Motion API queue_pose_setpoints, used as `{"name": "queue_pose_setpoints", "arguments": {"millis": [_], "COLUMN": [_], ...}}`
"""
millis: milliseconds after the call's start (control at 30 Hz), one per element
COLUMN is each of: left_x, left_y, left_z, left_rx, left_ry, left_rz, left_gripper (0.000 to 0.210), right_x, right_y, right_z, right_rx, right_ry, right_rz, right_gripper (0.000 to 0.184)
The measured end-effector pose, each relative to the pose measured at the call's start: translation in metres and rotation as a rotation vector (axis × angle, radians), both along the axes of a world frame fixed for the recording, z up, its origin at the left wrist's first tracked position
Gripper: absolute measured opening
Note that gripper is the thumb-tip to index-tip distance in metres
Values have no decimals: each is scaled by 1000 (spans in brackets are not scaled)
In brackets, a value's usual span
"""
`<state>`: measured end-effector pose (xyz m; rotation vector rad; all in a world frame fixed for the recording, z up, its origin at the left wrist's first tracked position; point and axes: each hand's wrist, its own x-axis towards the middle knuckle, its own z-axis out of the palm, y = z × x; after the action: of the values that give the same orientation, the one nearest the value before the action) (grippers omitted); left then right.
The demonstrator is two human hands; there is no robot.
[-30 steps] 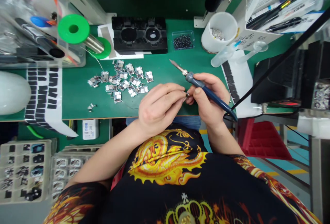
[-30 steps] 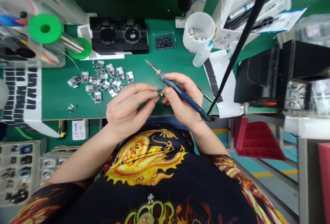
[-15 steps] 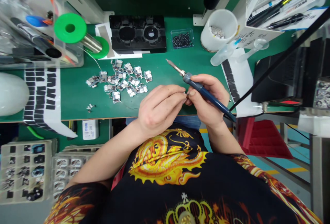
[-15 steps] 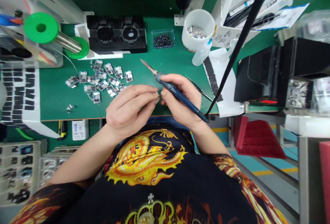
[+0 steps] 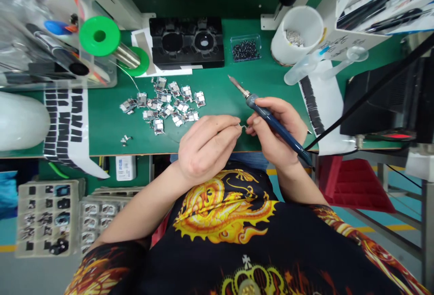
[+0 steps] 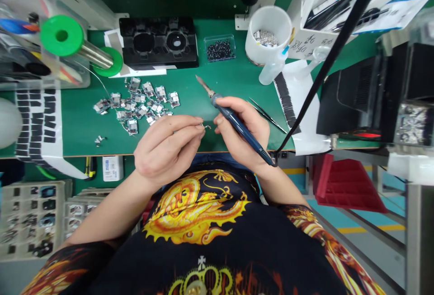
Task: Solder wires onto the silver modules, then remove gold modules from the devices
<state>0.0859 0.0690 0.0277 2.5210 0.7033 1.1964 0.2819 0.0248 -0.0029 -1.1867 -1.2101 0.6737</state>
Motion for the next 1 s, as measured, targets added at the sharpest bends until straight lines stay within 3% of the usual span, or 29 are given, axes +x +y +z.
{"name": "queue_pose_setpoints", "arguments": {"millis": [433, 667, 867, 1000], "left_x": [-8, -36, -50, -50], "left_y": [-2, 3, 8, 9], "left_z": [-1, -18, -33, -34], "left_rx": [4, -10, -22, -33], "left_ry": [24, 124, 179, 195], "left_rz": [5, 35, 15, 2], "left_gripper": [29, 28, 26, 26], "right_x": [0, 7, 5, 3], "right_y": [1, -9, -16, -19], "right_z": [-2, -5, 5, -1], "right_rx": [37, 142, 249, 337], "right_ry": [-144, -329, -283, -262], "right_rz": [-34, -58, 33, 158], "right_gripper": [30, 32, 37, 42]}}
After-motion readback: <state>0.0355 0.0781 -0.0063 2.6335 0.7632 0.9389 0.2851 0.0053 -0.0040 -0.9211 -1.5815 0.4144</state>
